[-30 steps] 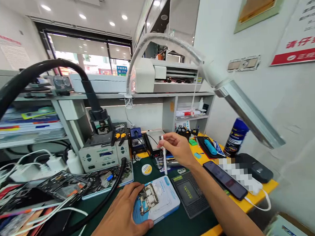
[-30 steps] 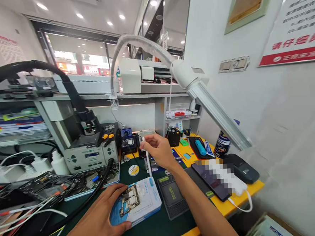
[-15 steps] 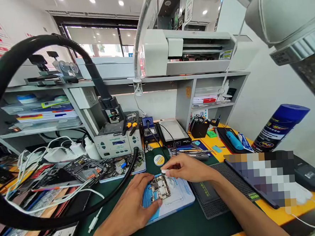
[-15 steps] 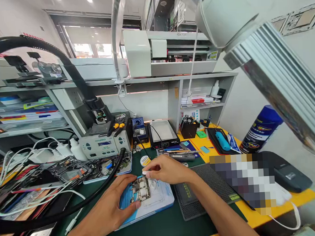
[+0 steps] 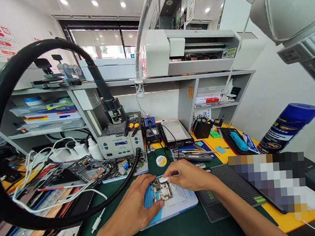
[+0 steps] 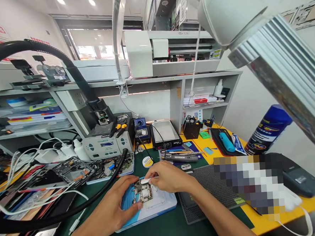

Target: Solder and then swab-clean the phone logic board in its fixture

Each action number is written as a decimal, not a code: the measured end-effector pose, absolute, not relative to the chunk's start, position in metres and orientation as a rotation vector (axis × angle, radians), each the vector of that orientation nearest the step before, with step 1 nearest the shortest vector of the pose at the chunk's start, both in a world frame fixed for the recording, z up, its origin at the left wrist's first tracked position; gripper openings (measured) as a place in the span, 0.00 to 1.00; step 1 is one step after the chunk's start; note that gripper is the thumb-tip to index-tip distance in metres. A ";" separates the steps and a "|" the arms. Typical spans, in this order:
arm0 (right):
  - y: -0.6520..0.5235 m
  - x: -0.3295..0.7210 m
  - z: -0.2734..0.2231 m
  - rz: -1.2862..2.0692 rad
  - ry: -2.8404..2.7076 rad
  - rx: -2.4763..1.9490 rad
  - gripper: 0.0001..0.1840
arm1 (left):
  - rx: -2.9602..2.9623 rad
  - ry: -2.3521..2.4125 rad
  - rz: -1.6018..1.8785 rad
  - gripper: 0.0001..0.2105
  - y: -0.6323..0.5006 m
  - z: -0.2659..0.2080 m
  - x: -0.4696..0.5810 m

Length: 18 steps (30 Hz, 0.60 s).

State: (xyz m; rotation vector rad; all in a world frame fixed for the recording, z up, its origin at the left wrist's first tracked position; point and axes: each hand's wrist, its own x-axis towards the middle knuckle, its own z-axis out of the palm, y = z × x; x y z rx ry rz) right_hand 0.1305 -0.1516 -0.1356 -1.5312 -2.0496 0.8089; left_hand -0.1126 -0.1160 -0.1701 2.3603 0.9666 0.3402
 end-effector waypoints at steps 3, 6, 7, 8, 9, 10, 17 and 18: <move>-0.153 0.131 -0.134 0.751 -2.102 -1.515 0.16 | 2.361 0.965 0.321 0.28 -0.116 -0.171 -0.114; -0.153 0.133 -0.133 0.745 -2.045 -1.539 0.15 | 2.366 0.963 0.310 0.28 -0.116 -0.171 -0.114; -0.152 0.134 -0.133 0.769 -2.014 -1.557 0.15 | 2.364 0.964 0.301 0.29 -0.117 -0.170 -0.114; -0.151 0.136 -0.133 0.804 -1.984 -1.578 0.15 | 2.361 0.964 0.292 0.29 -0.117 -0.169 -0.115; -0.151 0.138 -0.133 0.840 -1.958 -1.594 0.17 | 2.360 0.963 0.287 0.30 -0.117 -0.168 -0.115; -0.150 0.139 -0.133 0.871 -1.935 -1.605 0.18 | 2.360 0.958 0.286 0.30 -0.117 -0.168 -0.115; -0.146 0.142 -0.135 0.938 -1.851 -1.492 0.19 | 2.368 0.931 0.376 0.31 -0.118 -0.170 -0.115; -0.146 0.142 -0.135 0.945 -1.830 -1.484 0.20 | 2.367 0.926 0.388 0.31 -0.118 -0.169 -0.114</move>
